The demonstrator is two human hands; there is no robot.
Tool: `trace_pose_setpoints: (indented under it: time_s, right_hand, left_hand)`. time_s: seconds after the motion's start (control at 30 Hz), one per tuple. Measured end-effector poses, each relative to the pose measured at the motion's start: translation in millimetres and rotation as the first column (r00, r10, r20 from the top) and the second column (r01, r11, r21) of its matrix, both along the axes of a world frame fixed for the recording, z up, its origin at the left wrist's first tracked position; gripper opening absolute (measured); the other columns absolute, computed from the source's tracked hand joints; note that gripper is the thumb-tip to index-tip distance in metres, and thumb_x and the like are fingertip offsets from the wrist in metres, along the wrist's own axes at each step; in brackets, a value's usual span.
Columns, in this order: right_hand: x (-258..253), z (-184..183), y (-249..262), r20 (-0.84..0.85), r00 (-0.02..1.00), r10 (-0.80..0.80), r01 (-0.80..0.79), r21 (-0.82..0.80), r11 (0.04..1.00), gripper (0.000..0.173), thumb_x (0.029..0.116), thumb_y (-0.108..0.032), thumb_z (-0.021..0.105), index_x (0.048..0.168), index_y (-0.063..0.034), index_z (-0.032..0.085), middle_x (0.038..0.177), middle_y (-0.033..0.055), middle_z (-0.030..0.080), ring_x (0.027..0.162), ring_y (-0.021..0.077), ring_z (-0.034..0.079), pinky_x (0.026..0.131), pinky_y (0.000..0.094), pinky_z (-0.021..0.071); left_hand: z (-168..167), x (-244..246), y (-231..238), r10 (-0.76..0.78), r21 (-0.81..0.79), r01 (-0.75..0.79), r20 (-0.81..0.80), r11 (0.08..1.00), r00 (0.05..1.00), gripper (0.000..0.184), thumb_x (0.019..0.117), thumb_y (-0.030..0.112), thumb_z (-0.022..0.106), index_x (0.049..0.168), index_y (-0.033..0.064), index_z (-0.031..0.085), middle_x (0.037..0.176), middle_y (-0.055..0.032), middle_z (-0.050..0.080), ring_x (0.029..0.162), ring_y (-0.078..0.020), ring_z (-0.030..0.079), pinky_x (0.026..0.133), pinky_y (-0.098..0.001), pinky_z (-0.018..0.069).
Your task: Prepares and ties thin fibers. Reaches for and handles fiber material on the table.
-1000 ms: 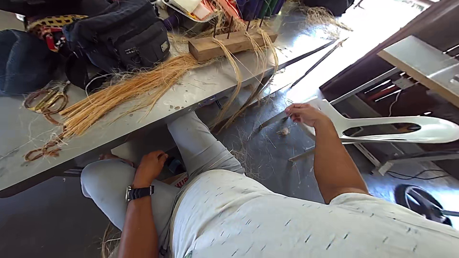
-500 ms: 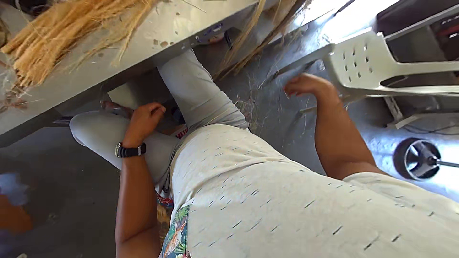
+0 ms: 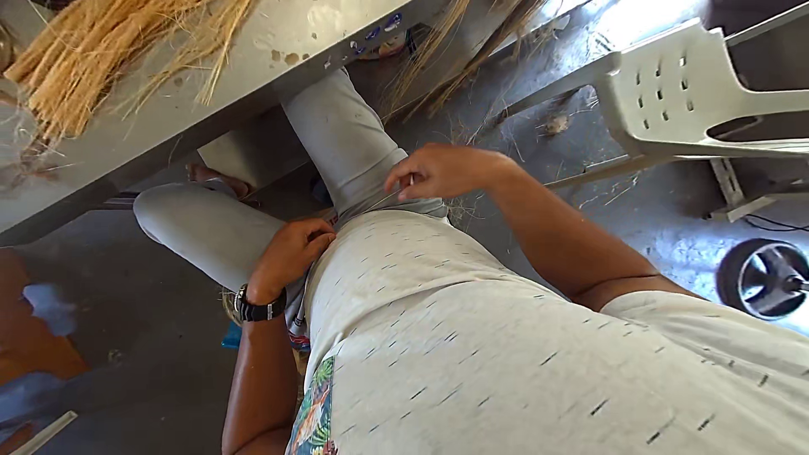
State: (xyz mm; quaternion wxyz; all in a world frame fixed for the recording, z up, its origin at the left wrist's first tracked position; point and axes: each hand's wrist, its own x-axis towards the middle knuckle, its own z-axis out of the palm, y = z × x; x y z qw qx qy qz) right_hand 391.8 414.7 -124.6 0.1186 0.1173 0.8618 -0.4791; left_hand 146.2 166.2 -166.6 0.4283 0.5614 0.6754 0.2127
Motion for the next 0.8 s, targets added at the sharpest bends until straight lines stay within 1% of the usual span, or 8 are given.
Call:
trace_pose_setpoints:
  time_s: [0.13, 0.2, 0.27, 0.3, 0.37, 0.47, 0.6, 0.8]
  right_hand:
    - [-39, -12, -32, 0.017, 0.993, 0.119, -0.120, 0.093, 0.988, 0.024, 0.0999, -0.017, 0.065, 0.123, -0.0114, 0.071, 0.083, 0.0069, 0.068, 0.072, 0.0212, 0.064, 0.071, 0.0464, 0.0553]
    - [-50, -16, -37, 0.017, 0.992, 0.128, -0.129, 0.134, 0.982, 0.015, 0.1016, -0.018, 0.062, 0.106, -0.0102, 0.074, 0.082, 0.0065, 0.069, 0.077, 0.0224, 0.067, 0.073, 0.0489, 0.0553]
    - [-51, -16, -30, -0.063, 0.991, 0.120, -0.112, 0.127, 0.986, 0.020, 0.1020, -0.019, 0.060, 0.092, -0.0097, 0.075, 0.076, 0.0040, 0.067, 0.072, 0.0188, 0.065, 0.069, 0.0455, 0.0533]
    - [-48, -13, -22, -0.101, 0.989, 0.112, -0.099, 0.121, 0.988, 0.021, 0.1014, -0.019, 0.061, 0.090, -0.0096, 0.075, 0.073, 0.0029, 0.066, 0.068, 0.0167, 0.062, 0.065, 0.0432, 0.0523]
    - [-36, -4, 1, -0.104, 0.991, 0.087, -0.070, 0.153, 0.986, 0.022, 0.1016, -0.021, 0.061, 0.090, -0.0102, 0.075, 0.072, 0.0016, 0.065, 0.065, 0.0144, 0.061, 0.064, 0.0410, 0.0520]
    - [-5, 16, 42, 0.017, 0.999, -0.040, 0.033, 0.302, 0.953, 0.020, 0.1020, -0.018, 0.062, 0.090, -0.0096, 0.075, 0.073, 0.0058, 0.066, 0.066, 0.0211, 0.062, 0.065, 0.0501, 0.0521]
    - [47, 24, 83, 0.228, 0.921, -0.314, 0.176, 0.475, 0.862, 0.017, 0.1023, -0.015, 0.065, 0.093, -0.0067, 0.076, 0.078, 0.0139, 0.068, 0.070, 0.0322, 0.064, 0.067, 0.0615, 0.0511]
    - [75, 4, 95, 0.471, 0.803, -0.364, 0.190, 0.376, 0.907, 0.022, 0.1056, -0.019, 0.058, 0.101, -0.0080, 0.077, 0.078, 0.0109, 0.067, 0.068, 0.0230, 0.058, 0.069, 0.0507, 0.0491]
  left_hand:
    - [8, 3, -1, 0.074, 0.050, -0.079, 0.097, 0.996, 0.992, 0.015, 0.1031, 0.022, 0.062, 0.099, 0.0130, 0.073, 0.080, 0.0006, 0.070, 0.069, -0.0104, 0.066, 0.065, -0.0335, 0.0584]
    - [17, 4, -1, 0.137, 0.040, -0.146, 0.183, 0.988, 0.974, 0.015, 0.1052, 0.018, 0.057, 0.102, 0.0089, 0.069, 0.083, -0.0039, 0.070, 0.068, -0.0140, 0.068, 0.064, -0.0339, 0.0613]
    - [25, 0, -5, 0.176, 0.043, -0.191, 0.231, 0.981, 0.957, 0.015, 0.1058, 0.017, 0.056, 0.103, 0.0083, 0.067, 0.079, -0.0057, 0.069, 0.057, -0.0137, 0.063, 0.052, -0.0286, 0.0549]
    - [26, -6, -9, 0.180, 0.058, -0.197, 0.228, 0.979, 0.957, 0.014, 0.1052, 0.018, 0.057, 0.102, 0.0089, 0.068, 0.074, -0.0050, 0.066, 0.053, -0.0127, 0.057, 0.047, -0.0262, 0.0479]
    - [27, -28, -20, 0.158, 0.088, -0.177, 0.184, 0.980, 0.970, 0.015, 0.1041, 0.022, 0.060, 0.102, 0.0113, 0.070, 0.070, -0.0019, 0.062, 0.054, -0.0112, 0.054, 0.049, -0.0265, 0.0444]
    - [41, -69, -38, 0.190, 0.120, -0.202, 0.103, 0.972, 0.976, 0.016, 0.1014, 0.020, 0.062, 0.101, 0.0085, 0.073, 0.072, 0.0011, 0.063, 0.061, -0.0068, 0.055, 0.057, -0.0260, 0.0483]
    - [72, -103, -80, 0.371, 0.195, -0.369, 0.027, 0.909, 0.928, 0.015, 0.1000, 0.020, 0.062, 0.099, 0.0096, 0.073, 0.073, 0.0037, 0.063, 0.061, -0.0035, 0.054, 0.056, -0.0226, 0.0463]
    - [88, -113, -109, 0.469, 0.274, -0.466, 0.061, 0.841, 0.881, 0.013, 0.0985, 0.018, 0.063, 0.098, 0.0105, 0.073, 0.074, 0.0049, 0.064, 0.060, -0.0014, 0.053, 0.054, -0.0184, 0.0429]
